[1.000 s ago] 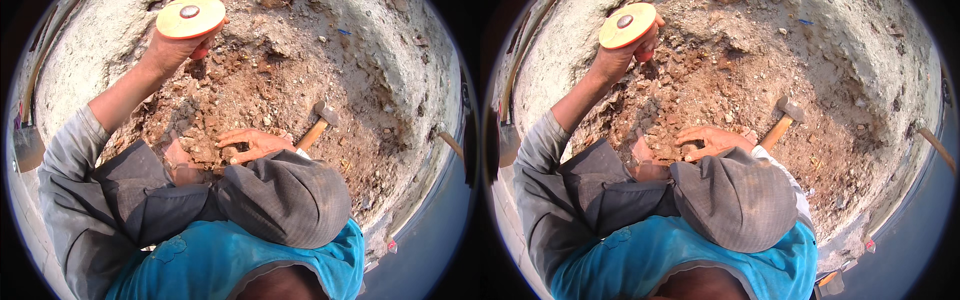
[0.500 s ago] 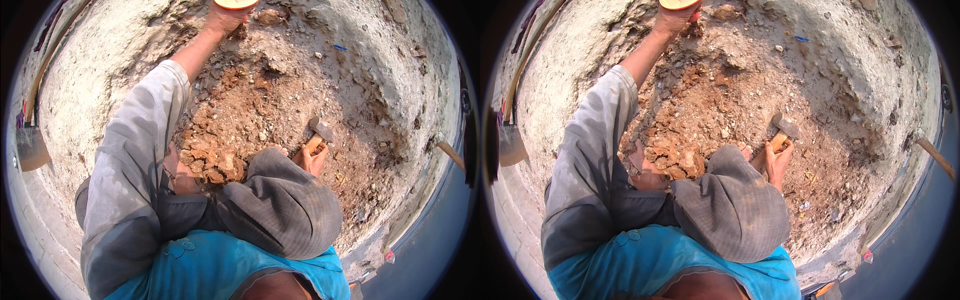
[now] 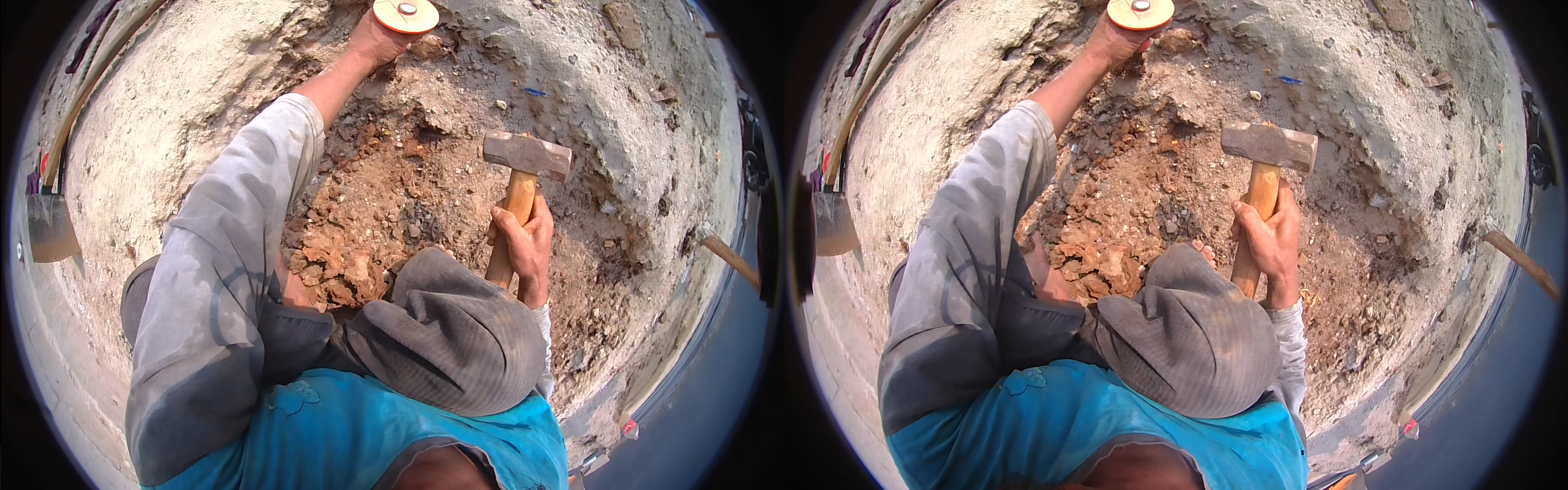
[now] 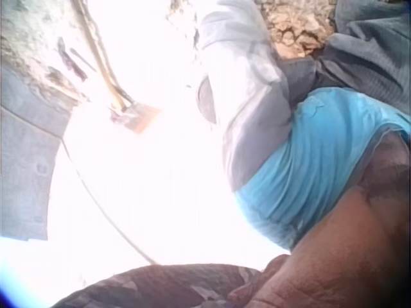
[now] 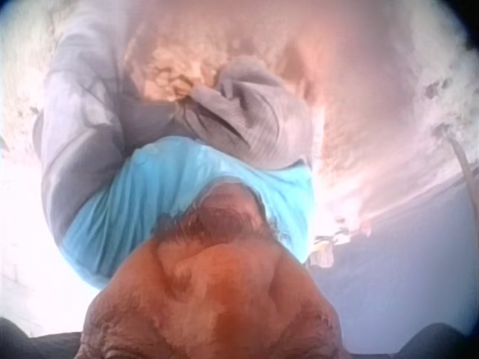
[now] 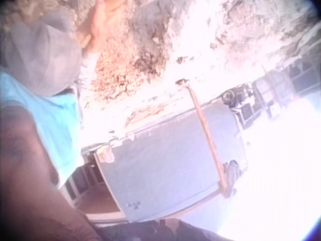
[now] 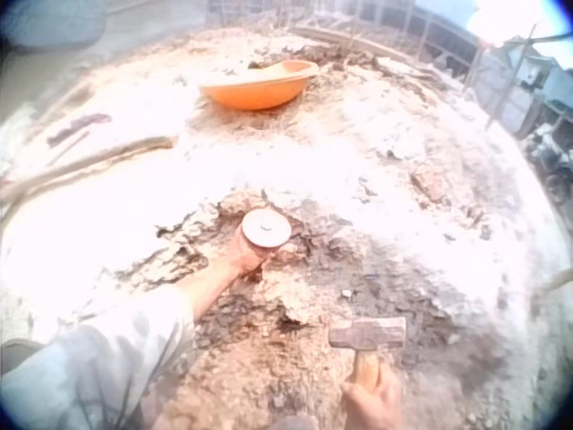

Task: The person uses a hammer and a chisel to break and remove pieces of hard earth and stones from a hole in the ground.

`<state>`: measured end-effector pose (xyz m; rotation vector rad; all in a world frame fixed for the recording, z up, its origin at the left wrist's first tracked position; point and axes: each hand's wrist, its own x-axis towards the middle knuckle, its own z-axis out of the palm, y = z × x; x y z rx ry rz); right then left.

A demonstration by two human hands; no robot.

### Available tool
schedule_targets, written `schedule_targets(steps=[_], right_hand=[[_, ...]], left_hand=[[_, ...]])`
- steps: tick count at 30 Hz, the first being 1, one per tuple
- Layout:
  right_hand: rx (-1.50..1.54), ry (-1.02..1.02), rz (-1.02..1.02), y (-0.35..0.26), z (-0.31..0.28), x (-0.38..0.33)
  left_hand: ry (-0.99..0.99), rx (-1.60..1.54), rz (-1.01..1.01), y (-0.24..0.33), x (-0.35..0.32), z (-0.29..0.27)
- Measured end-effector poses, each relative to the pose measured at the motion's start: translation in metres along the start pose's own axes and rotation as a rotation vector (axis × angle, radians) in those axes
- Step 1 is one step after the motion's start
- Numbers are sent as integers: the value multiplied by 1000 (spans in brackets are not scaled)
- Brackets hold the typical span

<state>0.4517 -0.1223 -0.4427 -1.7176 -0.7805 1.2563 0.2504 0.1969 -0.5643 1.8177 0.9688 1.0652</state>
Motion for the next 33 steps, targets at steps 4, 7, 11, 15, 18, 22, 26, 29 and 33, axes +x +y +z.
schedule_targets(steps=[4,7,11,15,18,22,26,29,33], right_hand=[[-48,28,-683,-122,24,44],[-58,63,-1055,-186,42,79],[-457,59,-1026,-139,51,139],[-291,-275,-298,-105,84,137],[-273,-210,-413,-150,77,111],[-71,-18,-1008,-240,75,102],[-161,107,-1231,-250,97,123],[-971,-125,-768,-127,77,165],[-492,-288,-328,-136,83,134]], left_hand=[[25,11,-18,-8,-9,-2],[38,8,-6,-7,-6,4],[34,-59,14,1,3,22],[29,-22,-26,-18,-11,-4],[21,-22,-21,-26,-17,-4],[6,-62,-20,0,-18,-1],[13,23,-3,13,-17,13],[-74,-222,-137,19,-13,8],[10,-51,-187,-3,-23,9]])
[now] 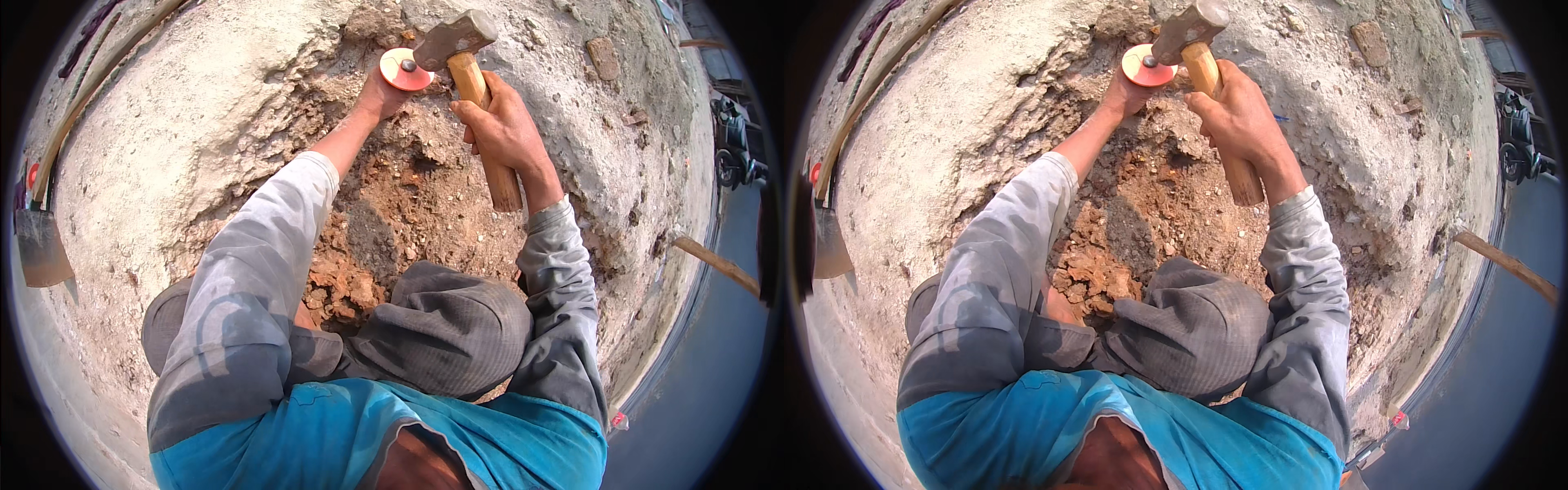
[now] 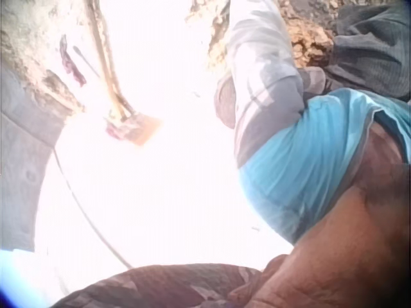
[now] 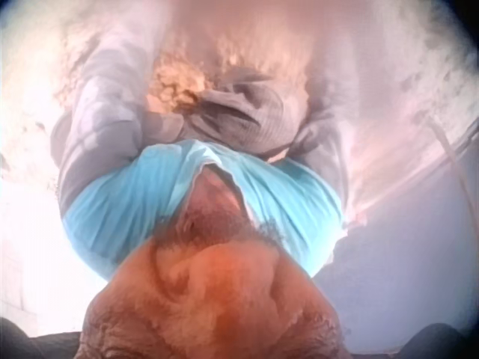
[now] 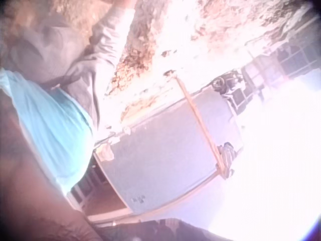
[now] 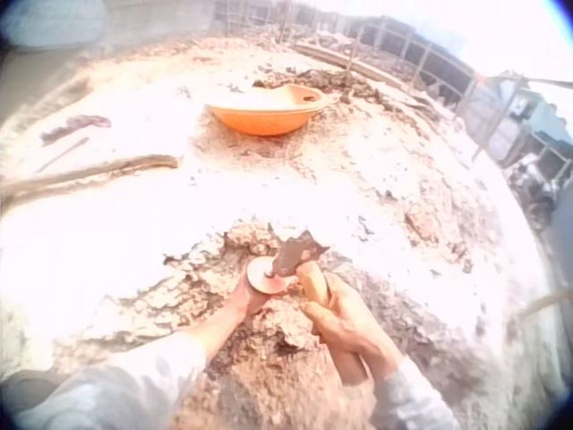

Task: The person uses a hammer and a chisel to break and remove pieces of hard earth and stones from a hole in the ground.

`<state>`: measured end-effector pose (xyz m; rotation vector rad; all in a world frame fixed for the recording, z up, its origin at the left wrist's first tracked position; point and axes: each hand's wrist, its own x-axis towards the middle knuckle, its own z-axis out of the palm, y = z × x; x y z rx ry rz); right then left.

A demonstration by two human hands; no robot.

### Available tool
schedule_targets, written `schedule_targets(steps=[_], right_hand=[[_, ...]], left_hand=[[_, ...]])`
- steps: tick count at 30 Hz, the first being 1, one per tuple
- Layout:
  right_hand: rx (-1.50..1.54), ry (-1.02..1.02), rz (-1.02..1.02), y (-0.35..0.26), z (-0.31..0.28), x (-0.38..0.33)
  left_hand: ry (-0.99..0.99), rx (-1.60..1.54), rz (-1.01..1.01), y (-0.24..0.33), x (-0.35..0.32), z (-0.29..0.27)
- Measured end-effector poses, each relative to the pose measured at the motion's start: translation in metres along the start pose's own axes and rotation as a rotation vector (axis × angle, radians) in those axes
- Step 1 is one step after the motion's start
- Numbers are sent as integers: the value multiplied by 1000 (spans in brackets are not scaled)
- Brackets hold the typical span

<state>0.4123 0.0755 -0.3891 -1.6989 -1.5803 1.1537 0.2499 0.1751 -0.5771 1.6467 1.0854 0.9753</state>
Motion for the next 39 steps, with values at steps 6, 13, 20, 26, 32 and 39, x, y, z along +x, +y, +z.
schedule_targets(steps=[6,13,20,26,32,39], right_hand=[[133,490,-547,-108,-36,-3],[-579,84,-248,49,15,11],[133,127,-107,-35,-14,-15],[164,640,-677,-101,-27,21],[58,-108,237,11,24,17],[110,355,-280,-81,-14,17]], left_hand=[[-47,-15,160,-31,-1,-6],[-142,-4,22,-27,3,3],[-51,-196,97,-74,-6,-4],[-64,-50,170,-55,4,21],[-56,-93,127,-36,-5,-2],[-65,-417,-173,-58,-21,-12]])
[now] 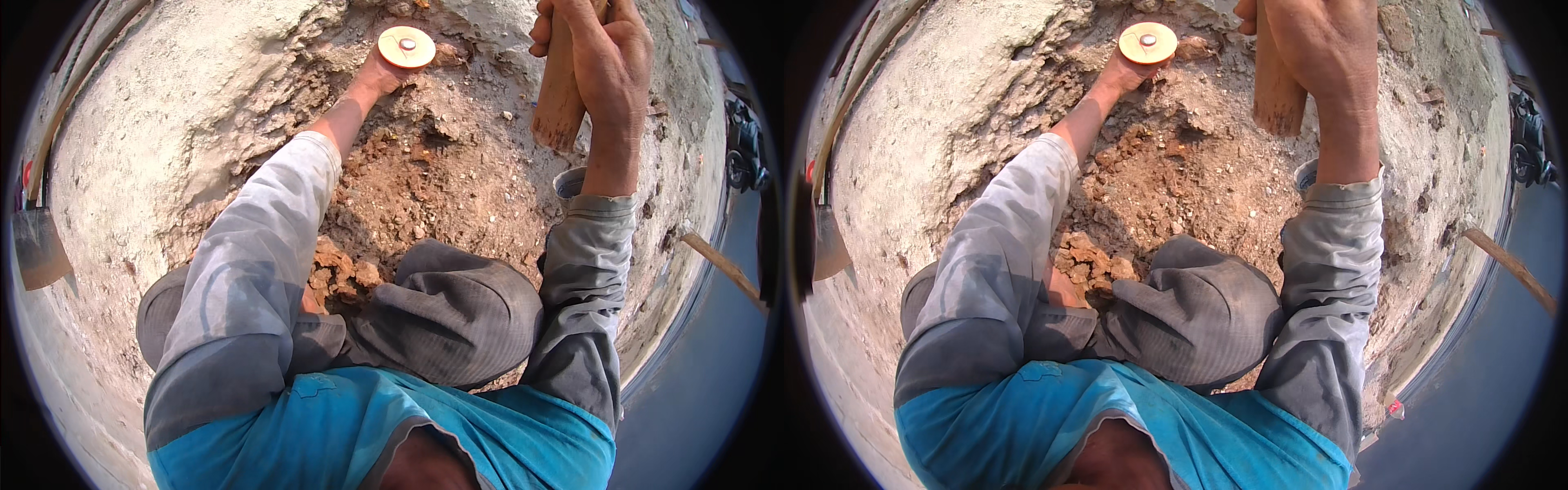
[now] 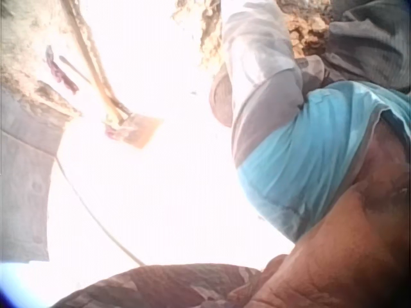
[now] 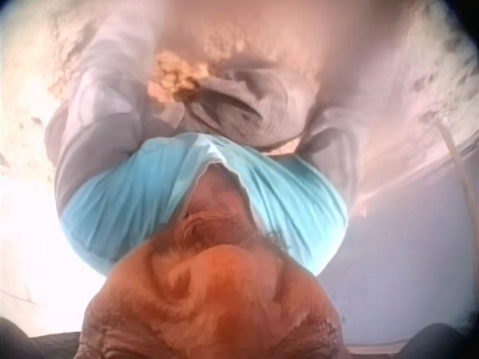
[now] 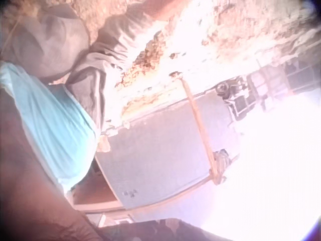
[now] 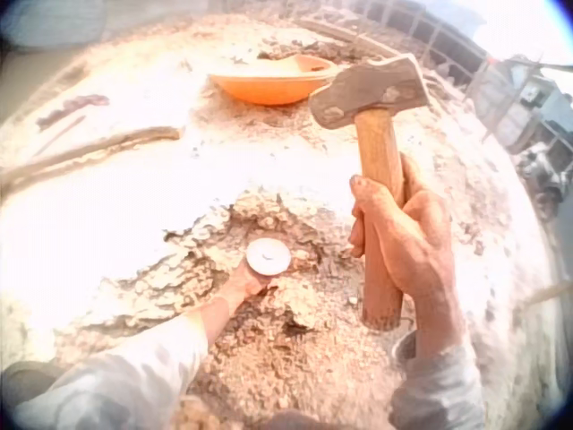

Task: The person uses a hammer and a chisel to break and remove pieces of hard earth and stones from a hole in the ground.

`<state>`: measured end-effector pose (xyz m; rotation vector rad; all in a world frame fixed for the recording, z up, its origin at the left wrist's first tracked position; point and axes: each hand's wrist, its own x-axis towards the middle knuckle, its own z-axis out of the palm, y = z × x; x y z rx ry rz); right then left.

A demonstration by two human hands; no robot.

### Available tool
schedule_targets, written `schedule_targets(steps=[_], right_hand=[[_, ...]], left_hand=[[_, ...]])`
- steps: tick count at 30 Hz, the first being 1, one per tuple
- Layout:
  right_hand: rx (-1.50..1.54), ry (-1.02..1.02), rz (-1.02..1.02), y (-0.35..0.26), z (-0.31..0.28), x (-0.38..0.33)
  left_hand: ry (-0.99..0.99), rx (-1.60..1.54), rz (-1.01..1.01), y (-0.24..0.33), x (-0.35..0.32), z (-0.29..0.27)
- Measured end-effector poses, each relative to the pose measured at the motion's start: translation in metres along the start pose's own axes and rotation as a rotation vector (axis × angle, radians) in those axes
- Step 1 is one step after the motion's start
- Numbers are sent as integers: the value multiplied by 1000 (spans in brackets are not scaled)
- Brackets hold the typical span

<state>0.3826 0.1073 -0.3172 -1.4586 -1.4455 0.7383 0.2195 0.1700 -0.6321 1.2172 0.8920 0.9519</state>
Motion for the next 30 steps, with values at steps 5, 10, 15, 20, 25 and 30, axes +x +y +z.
schedule_targets(steps=[5,10,15,20,25,30], right_hand=[[111,73,-263,26,26,12],[-415,-493,169,125,27,-65],[-4,-359,544,114,20,-123],[123,-238,762,146,-14,-200],[318,-190,968,201,-8,-259],[520,-89,1044,203,9,-263]], left_hand=[[-87,765,31,15,1,10],[166,411,436,22,-15,34],[147,1233,702,-11,-9,5],[64,180,45,7,-86,31],[-469,871,614,28,-215,92],[-395,426,258,58,-195,95]])
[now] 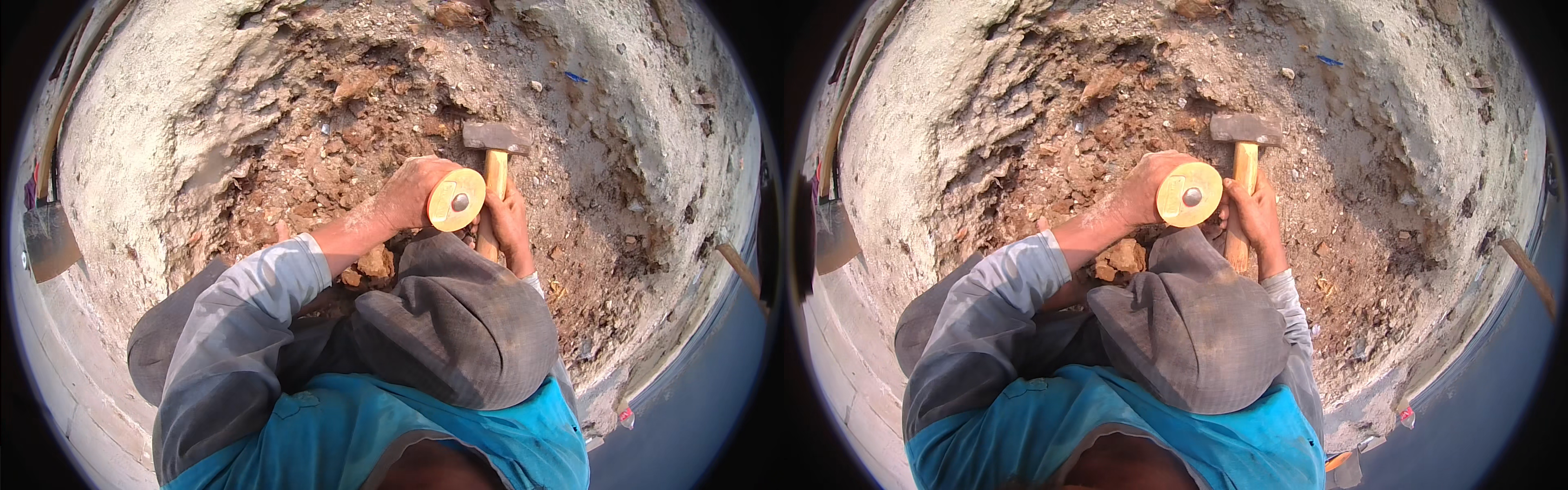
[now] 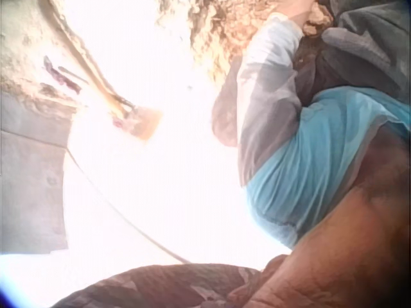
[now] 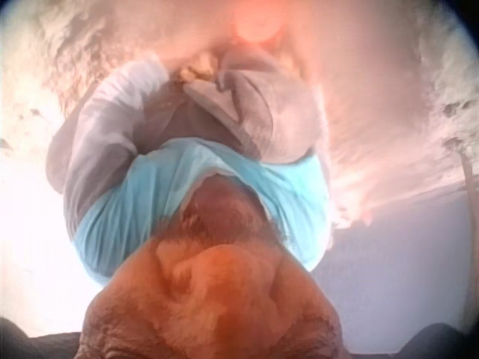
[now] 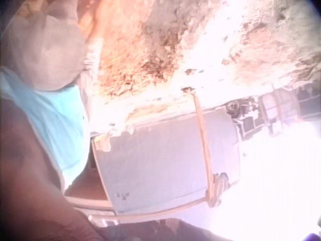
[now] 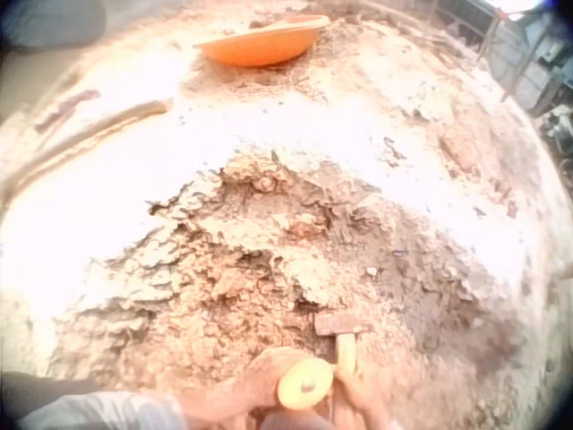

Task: The person uses a hammer and a chisel to break and remove pieces of hard earth and stones from a hole in the ground.

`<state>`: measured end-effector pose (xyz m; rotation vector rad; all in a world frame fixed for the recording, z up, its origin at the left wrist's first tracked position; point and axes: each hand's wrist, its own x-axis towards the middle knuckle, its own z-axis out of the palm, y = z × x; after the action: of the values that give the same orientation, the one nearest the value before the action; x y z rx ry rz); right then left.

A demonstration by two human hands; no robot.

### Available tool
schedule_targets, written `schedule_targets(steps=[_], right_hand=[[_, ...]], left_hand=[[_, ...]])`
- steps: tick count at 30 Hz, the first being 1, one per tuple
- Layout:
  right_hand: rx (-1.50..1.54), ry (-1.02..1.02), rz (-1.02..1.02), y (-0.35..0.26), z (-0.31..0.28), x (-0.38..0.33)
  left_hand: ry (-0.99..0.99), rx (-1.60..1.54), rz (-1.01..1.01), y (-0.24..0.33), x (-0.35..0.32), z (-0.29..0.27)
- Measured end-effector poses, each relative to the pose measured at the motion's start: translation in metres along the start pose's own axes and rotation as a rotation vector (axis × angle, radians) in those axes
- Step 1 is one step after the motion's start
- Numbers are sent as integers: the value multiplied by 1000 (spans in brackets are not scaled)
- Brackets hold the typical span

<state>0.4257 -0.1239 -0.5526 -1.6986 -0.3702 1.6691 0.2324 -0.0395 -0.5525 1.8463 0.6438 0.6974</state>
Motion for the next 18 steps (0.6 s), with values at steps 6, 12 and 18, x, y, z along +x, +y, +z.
schedule_targets(steps=[6,12,18], right_hand=[[62,-17,1,0,-2,0],[308,-23,-41,11,-4,4],[331,-72,30,24,-5,11]], left_hand=[[385,351,57,-72,83,-80],[205,67,-674,-62,47,-111],[396,-381,-477,-23,58,-103]])
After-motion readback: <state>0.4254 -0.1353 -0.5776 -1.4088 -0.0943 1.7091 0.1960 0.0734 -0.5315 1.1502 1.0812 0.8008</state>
